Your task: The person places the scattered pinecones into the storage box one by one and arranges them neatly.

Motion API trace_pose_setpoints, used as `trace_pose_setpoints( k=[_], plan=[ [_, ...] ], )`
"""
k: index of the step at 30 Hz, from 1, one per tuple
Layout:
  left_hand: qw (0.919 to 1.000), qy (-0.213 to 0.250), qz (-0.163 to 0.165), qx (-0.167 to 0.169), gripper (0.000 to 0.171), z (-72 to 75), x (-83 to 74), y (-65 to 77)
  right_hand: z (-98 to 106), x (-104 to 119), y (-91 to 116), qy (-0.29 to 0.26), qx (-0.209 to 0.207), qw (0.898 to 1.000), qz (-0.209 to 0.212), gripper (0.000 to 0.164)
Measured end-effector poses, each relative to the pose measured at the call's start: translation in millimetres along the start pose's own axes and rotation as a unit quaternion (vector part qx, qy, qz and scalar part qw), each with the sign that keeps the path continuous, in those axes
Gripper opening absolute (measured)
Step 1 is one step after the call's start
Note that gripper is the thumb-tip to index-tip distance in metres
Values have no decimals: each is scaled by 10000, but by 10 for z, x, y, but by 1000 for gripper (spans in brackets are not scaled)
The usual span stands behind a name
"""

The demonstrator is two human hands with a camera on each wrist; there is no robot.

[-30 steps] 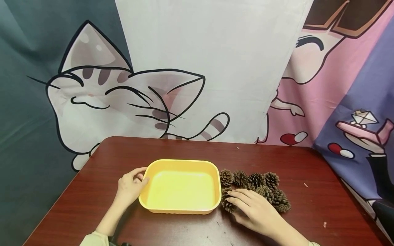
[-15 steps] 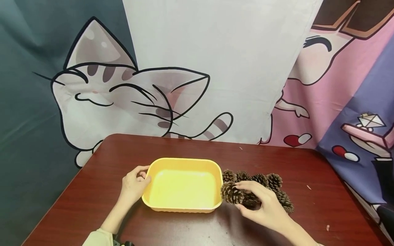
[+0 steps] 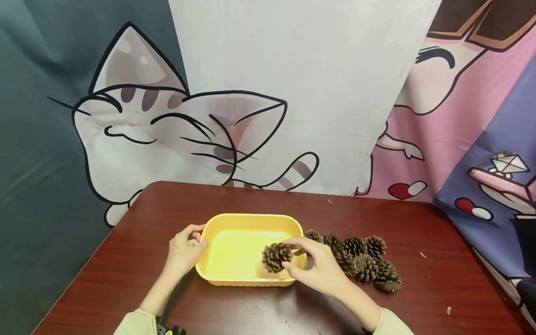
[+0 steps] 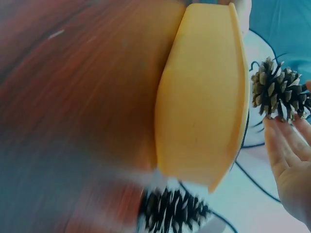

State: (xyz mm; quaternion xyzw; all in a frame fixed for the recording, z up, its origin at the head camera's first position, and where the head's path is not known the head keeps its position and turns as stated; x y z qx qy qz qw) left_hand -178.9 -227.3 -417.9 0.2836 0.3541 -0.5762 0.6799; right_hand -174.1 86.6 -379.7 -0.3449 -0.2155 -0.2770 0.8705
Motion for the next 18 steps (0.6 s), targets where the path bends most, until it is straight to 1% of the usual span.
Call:
trace_pose_setpoints(
  k=[3,5,11,14,18],
  plan=[
    [10000,-14,-66,-25,32,0,-2,5,-119,35,-94,-28,177,9995,-248,40],
    [9999,-24,-91,-41,32,-2,-6,10,-190,67,-157,-125,319,9990,-287,39],
    [9999,93,-42,-23,34,6,-12,22,-395,133,-339,-363,697,9950,-616,38],
    [9998,172,10,27,34,7,-8,22,-517,149,-427,-327,845,9928,-779,37],
    [9998,171,54,36,35,2,-3,8,-687,161,-522,-103,1008,9903,-950,37]
  ],
)
Point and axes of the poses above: each hand's wrist, its own y-axis away from the middle knuckle, its own z-axis out of the back of the hand, x = y × z, the point moved 4 cm from there along -y, towards the middle knuckle, and after that the axes turned 9 degrees about x, right-handed, at the moved point
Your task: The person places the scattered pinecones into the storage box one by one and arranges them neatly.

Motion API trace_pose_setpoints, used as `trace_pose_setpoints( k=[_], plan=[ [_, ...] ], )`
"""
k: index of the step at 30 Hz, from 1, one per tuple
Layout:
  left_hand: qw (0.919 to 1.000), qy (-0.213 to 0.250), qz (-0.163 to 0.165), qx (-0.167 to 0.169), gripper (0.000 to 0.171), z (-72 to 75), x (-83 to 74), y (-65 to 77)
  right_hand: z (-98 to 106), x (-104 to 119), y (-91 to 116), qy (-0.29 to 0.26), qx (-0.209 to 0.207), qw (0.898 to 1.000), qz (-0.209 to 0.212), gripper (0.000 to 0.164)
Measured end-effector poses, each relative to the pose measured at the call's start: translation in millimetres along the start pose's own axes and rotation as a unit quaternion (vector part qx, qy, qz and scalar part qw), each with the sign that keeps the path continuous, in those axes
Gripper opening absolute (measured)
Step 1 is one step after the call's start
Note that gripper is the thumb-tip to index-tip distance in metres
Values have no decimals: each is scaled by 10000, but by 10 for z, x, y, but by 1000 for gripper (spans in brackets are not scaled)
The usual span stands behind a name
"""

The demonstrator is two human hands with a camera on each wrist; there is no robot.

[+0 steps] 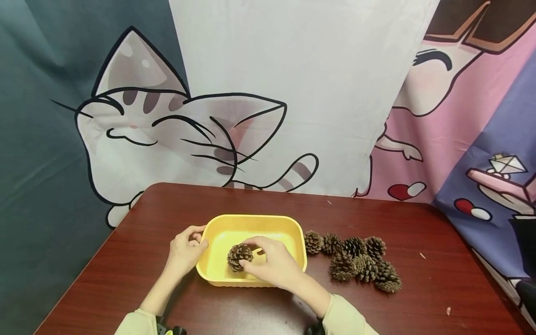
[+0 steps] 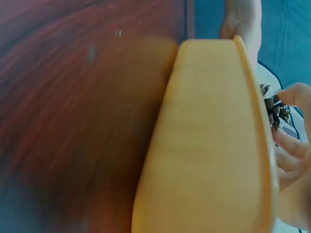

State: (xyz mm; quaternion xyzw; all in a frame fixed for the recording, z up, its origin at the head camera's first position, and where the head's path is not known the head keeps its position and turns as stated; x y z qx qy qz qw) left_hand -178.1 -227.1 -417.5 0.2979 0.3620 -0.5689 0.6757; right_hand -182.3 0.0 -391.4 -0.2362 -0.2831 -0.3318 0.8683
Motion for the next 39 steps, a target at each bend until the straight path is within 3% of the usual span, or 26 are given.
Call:
trace_pose_setpoints(
  k=[12,19,28,35,39],
  plan=[
    [9994,191,177,239,37,-15,-19,-29,-264,36,-182,410,14,9988,-254,36],
    [9971,475,387,452,37,1,17,-13,-332,66,-251,426,279,9981,-349,35],
    [9937,936,333,514,36,-35,20,0,-404,72,-328,662,554,9952,-459,34],
    [9940,893,378,508,37,-51,21,4,-437,42,-341,392,803,9950,-443,36],
    [9932,981,411,474,38,-28,20,8,-471,-10,-367,-550,930,9928,-524,35]
  ],
)
Point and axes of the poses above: each hand's wrist, its own y-axis away from the middle knuckle, its own z-axis out of the back of the hand, x = y × z, the point moved 4 cm from there along -y, towards the middle knuckle, and after that the axes turned 9 degrees about x, right-handed, at the moved point
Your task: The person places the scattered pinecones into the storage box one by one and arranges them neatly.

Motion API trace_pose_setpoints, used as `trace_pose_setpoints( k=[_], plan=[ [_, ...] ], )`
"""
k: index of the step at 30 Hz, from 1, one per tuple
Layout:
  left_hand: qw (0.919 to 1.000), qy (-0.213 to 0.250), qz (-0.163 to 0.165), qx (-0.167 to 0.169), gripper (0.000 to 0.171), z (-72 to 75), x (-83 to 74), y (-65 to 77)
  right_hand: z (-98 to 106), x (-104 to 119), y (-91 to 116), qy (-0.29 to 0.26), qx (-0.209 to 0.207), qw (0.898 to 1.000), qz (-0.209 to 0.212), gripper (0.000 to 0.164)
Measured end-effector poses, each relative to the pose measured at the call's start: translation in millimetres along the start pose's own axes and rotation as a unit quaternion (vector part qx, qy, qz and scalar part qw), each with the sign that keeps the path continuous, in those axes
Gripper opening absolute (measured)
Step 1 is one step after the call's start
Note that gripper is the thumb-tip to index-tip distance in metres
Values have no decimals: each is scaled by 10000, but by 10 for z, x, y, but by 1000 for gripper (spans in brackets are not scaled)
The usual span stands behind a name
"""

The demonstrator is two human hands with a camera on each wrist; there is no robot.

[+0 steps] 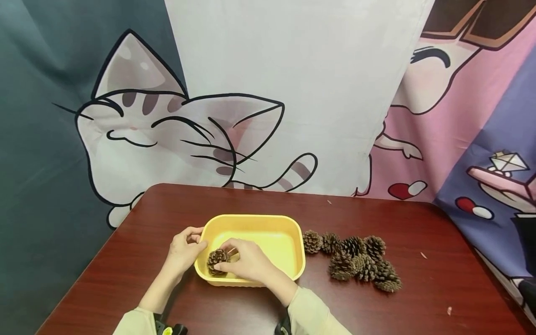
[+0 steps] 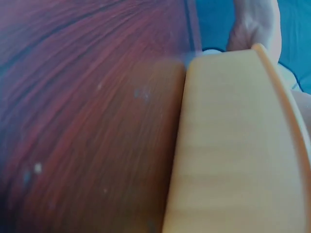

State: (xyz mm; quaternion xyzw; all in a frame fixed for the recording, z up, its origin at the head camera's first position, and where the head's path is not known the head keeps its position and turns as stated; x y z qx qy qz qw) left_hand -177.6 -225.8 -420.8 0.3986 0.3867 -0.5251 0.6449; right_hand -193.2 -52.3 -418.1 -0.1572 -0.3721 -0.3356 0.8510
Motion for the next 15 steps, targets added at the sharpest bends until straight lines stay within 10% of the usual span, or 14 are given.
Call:
trace_pose_setpoints(
  k=[4,15],
  plan=[
    [10000,-9,31,49,38,30,-5,0,-19,-34,-46,-733,153,9972,-39,34],
    [9995,-187,239,80,35,16,50,-42,-42,-52,-31,-683,296,9972,-15,36]
  ],
)
Point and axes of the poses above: each hand's wrist, its own y-axis away from the middle knuckle, its own z-axis out of the back of the hand, x = y × z, the point moved 4 cm from there along -y, towards the middle knuckle, and after that the axes turned 9 degrees about x, right-handed, at the moved point
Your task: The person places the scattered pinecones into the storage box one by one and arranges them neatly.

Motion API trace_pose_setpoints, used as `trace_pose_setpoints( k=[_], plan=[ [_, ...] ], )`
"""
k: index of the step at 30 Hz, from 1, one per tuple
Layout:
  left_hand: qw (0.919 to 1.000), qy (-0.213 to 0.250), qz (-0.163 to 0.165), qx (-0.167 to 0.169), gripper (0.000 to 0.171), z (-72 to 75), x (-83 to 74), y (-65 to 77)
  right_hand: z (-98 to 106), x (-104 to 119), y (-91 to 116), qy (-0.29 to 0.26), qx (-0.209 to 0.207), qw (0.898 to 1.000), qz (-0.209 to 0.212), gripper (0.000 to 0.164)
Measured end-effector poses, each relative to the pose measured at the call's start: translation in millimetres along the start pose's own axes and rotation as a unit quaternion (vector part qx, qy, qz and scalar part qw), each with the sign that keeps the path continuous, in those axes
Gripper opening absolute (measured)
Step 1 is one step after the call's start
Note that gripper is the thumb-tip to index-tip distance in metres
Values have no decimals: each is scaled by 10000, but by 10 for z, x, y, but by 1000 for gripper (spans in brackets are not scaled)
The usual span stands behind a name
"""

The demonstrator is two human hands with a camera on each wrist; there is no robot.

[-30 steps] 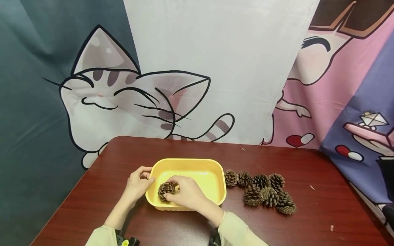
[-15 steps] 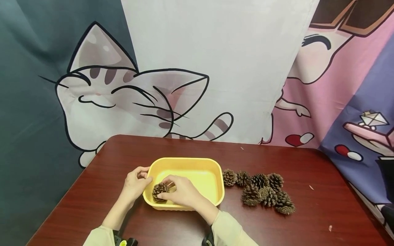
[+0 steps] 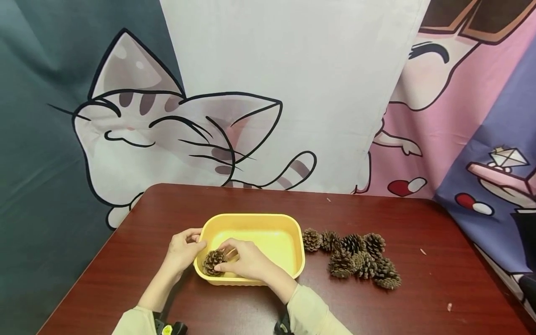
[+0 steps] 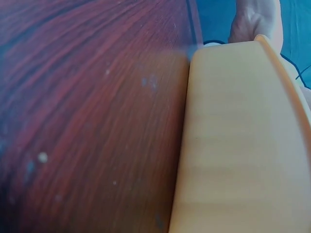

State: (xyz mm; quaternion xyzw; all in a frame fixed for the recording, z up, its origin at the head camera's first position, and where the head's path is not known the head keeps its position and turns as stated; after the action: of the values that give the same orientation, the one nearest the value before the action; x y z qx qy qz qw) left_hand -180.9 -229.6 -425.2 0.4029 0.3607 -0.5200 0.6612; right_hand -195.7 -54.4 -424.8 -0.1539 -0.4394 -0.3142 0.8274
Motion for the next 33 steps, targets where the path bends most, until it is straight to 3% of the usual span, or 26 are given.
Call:
trace_pose_setpoints(
  k=[7,17,26,29,33],
  plan=[
    [9999,-25,72,-102,35,7,1,-1,-3,22,-4,446,19,9989,146,41],
    [10000,89,31,-24,35,-3,3,-23,4,23,0,945,-14,9955,46,46],
    [10000,-78,37,-18,34,-4,-11,-46,100,46,51,2383,-232,9706,-256,60],
    [9999,-156,34,-47,34,0,-21,-41,188,32,130,2499,-327,9675,-207,59],
    [9998,-181,-21,-66,35,8,-34,-22,316,-8,242,2290,-455,9722,-179,56]
  ],
)
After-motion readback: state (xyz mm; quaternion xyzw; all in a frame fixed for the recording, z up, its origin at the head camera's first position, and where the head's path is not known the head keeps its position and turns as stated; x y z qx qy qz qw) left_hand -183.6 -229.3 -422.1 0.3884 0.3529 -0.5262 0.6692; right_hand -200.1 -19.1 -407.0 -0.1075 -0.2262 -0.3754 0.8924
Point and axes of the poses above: each hand's wrist, its own y-axis away from the middle knuckle, its own z-axis out of the back of the hand, x = y × z, the point moved 4 cm from there along -y, towards the middle knuckle, and after that the axes turned 9 degrees about x, right-handed, at the moved point
